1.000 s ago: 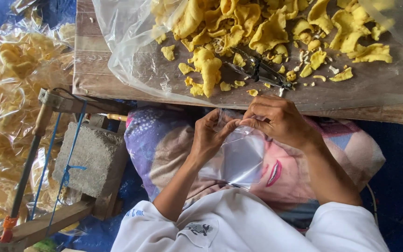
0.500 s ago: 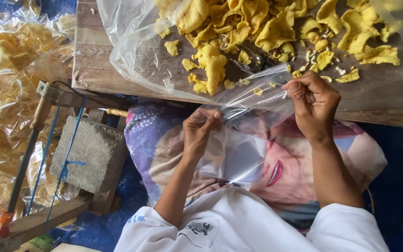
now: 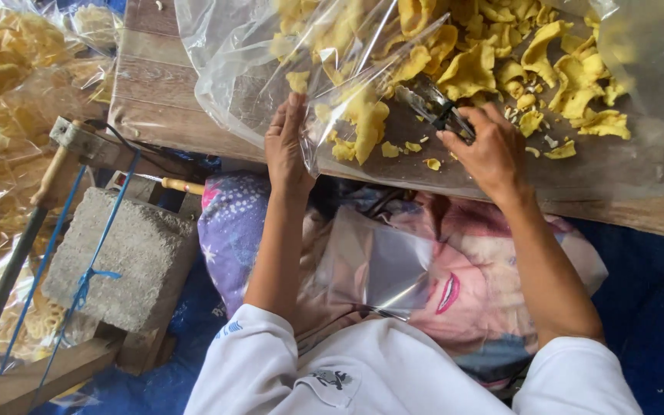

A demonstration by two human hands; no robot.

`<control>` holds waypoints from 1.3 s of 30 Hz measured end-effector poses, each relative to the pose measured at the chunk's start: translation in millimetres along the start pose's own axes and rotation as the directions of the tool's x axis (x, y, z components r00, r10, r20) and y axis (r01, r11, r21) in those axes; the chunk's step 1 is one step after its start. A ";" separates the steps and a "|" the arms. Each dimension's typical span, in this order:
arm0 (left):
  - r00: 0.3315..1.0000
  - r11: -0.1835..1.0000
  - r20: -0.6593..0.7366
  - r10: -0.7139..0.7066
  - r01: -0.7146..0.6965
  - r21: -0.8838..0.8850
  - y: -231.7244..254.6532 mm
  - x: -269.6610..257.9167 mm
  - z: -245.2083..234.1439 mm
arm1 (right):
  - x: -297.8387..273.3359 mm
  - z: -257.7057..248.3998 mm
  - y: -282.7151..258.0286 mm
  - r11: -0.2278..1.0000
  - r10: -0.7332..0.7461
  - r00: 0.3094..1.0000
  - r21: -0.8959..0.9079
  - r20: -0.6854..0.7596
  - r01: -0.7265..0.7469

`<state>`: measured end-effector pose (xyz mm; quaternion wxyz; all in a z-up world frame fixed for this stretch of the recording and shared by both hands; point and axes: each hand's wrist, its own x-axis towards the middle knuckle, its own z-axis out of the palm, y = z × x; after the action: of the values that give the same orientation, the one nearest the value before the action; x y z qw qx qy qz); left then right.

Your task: Packing yellow snacks into plastic bags and sealing them using a manual heat sealer.

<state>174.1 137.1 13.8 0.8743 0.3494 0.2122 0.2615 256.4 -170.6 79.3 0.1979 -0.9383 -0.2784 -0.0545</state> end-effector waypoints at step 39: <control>0.953 0.931 0.101 -0.286 0.301 -0.206 13.6 9.2 -4.6 | 38.4 -167.7 17.1 0.971 -0.231 0.972 0.053 -0.052 0.233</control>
<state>174.5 153.4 18.8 0.9436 0.2240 0.2015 0.1374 299.2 -231.8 235.1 0.2237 -0.8917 -0.3830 -0.0903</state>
